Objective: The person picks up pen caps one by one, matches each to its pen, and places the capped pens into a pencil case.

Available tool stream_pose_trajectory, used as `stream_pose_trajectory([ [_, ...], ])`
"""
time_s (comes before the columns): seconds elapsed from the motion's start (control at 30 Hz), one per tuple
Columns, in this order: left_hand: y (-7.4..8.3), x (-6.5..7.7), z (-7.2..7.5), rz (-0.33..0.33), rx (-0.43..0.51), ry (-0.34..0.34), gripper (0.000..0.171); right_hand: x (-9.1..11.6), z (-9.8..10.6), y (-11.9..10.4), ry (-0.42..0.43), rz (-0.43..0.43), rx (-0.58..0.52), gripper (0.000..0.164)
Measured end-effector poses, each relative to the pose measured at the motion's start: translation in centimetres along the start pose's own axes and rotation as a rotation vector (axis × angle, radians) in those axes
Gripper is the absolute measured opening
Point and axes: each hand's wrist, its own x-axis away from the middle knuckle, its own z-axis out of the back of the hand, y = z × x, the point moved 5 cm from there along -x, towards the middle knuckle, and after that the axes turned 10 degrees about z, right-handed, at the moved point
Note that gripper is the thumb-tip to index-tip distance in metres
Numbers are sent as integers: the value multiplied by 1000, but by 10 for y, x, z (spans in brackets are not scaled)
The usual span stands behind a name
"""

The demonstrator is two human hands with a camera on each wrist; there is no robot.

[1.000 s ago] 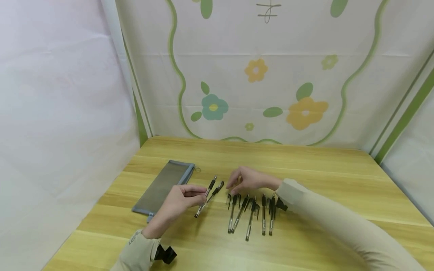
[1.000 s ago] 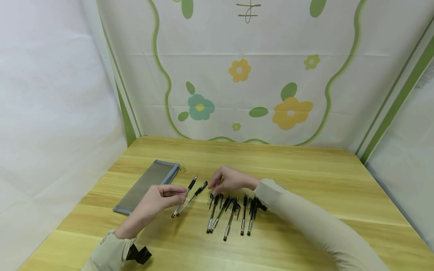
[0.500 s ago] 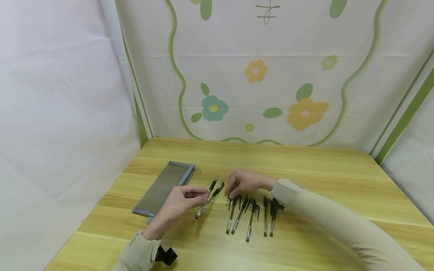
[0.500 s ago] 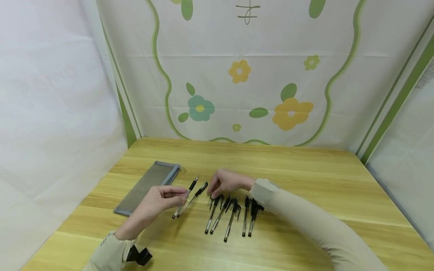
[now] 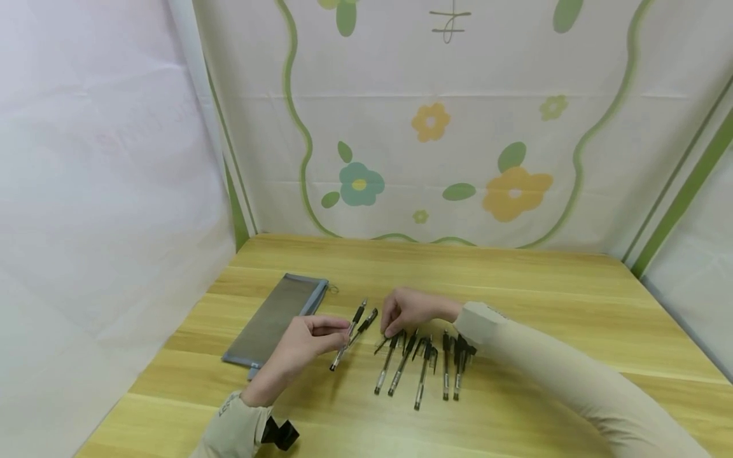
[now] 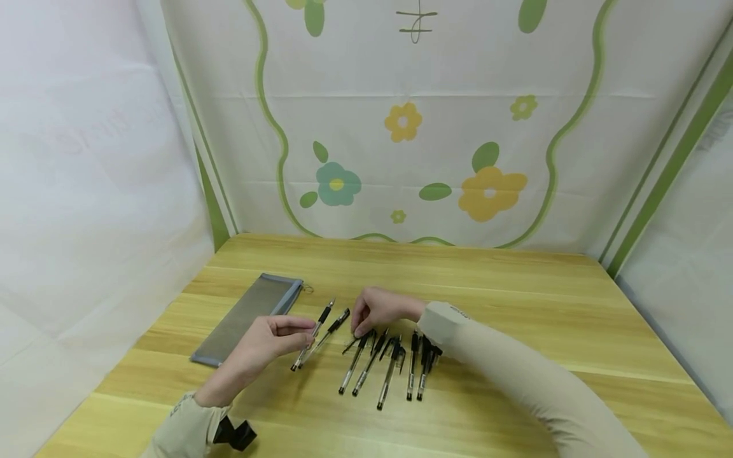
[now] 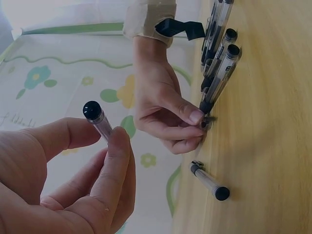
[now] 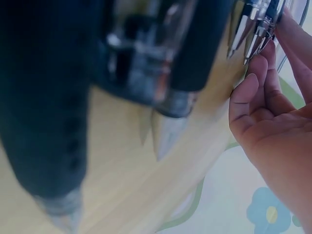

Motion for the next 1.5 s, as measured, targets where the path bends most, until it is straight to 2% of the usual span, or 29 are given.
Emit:
stream_pose_trajectory([
  [0.33, 0, 0, -2, -5, 2, -1, 30, 11, 8, 10, 87, -60, -81, 4],
  [0.53, 3, 0, -4, -3, 1, 20, 30, 24, 21, 1, 159, -63, -157, 6],
  [0.77, 6, -1, -5, -7, 42, 47, 29, 49, 37, -18, 312, -34, -177, 8],
  [0.97, 11, -2, -12, -24, 24, -8, 29, 84, 48, -31, 444, -76, -111, 9],
  [1.1, 15, -4, -18, -55, -15, -60, 28, 107, 50, -32, 548, -139, -149, 14],
  [1.23, 20, -8, -24, -95, -74, -127, 28, 120, 49, -36, 641, -163, -204, 21],
  [1.33, 24, -9, -27, -125, -129, -152, 28, 124, 46, -42, 650, -170, -211, 24],
  [1.5, 29, -8, -29, -128, -183, -165, 27, 124, 42, -51, 629, -179, -186, 22],
])
